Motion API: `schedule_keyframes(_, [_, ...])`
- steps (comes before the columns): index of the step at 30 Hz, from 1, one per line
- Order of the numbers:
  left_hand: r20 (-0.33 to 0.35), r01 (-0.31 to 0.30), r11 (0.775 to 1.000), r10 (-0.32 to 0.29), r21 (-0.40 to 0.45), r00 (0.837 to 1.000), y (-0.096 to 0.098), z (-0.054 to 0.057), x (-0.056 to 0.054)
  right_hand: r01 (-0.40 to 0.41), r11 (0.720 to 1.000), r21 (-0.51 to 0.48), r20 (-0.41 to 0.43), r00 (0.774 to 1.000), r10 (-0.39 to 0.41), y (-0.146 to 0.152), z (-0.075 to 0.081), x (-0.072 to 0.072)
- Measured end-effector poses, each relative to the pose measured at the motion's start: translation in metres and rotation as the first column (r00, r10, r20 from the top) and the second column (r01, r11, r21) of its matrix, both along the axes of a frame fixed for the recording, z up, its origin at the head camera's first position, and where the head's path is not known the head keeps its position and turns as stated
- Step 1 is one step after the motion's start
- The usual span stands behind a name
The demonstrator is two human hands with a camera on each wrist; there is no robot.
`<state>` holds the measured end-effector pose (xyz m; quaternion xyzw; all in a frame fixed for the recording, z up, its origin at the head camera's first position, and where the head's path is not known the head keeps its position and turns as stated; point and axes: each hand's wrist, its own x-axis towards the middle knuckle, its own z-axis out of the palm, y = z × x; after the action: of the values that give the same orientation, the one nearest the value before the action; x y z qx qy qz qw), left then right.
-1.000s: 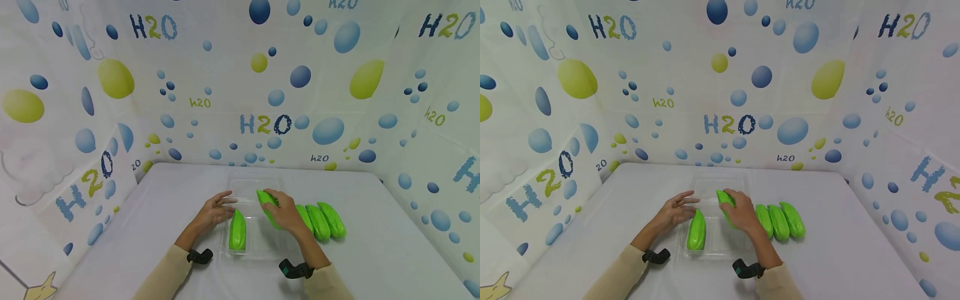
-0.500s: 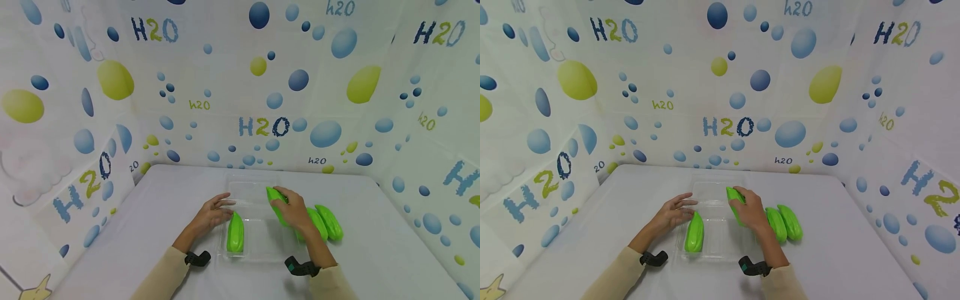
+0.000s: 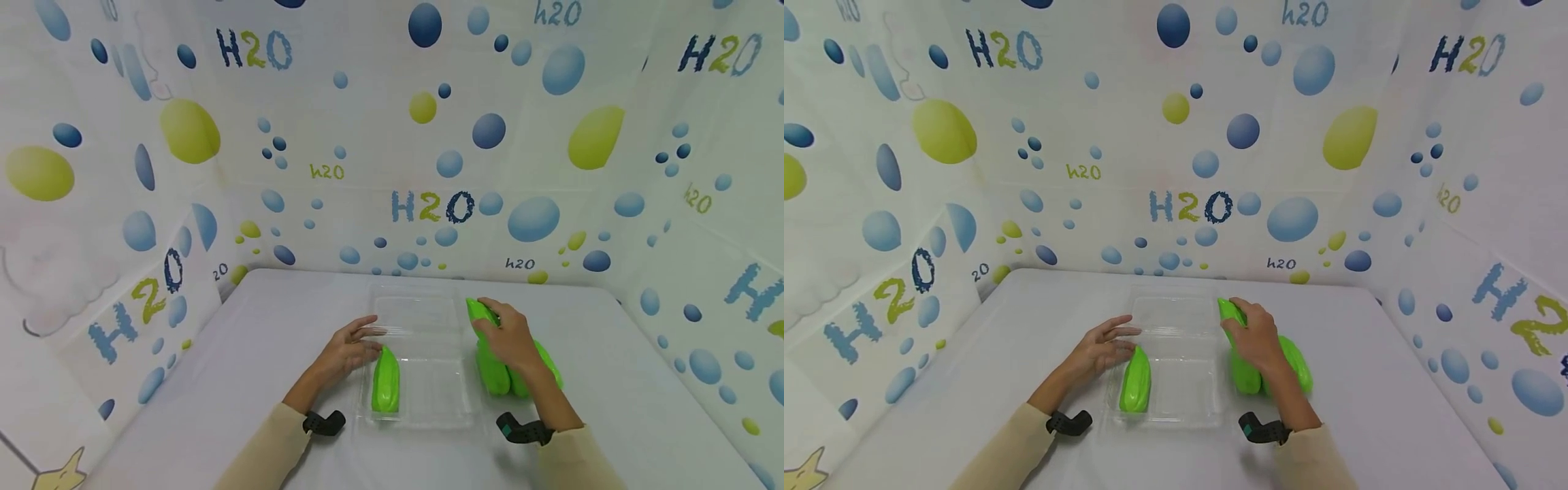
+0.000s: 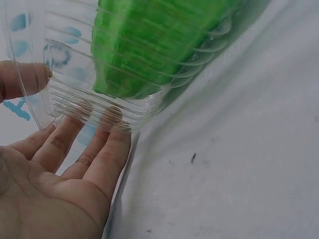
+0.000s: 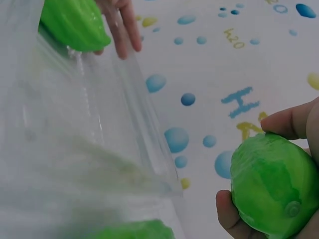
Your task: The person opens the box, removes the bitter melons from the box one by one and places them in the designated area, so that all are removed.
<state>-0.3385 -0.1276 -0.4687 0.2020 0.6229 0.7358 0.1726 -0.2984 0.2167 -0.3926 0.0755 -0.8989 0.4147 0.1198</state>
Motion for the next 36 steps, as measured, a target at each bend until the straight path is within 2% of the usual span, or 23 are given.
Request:
schedule_keyframes(14, [0.042,-0.002,1.0,0.002,0.001,0.999,0.001,0.0,0.001,0.092,0.986,0.141,0.018,0.995,-0.095,0.049,0.0,-0.002])
schedule_keyframes(20, [0.034,-0.015,1.0,0.016,-0.02,0.999,0.0,0.0,0.001,0.126,0.982,0.14,0.028,0.991,-0.131,0.064,-0.005,-0.002])
schedule_keyframes(29, [0.036,0.009,1.0,-0.009,0.003,0.999,-0.001,-0.001,-0.002,0.202,0.974,0.104,0.08,0.974,-0.211,0.084,-0.012,-0.005])
schedule_keyframes(36, [0.041,0.016,1.0,-0.017,0.006,0.999,-0.001,-0.001,-0.001,0.255,0.956,0.143,0.071,0.961,-0.267,0.099,-0.015,-0.007])
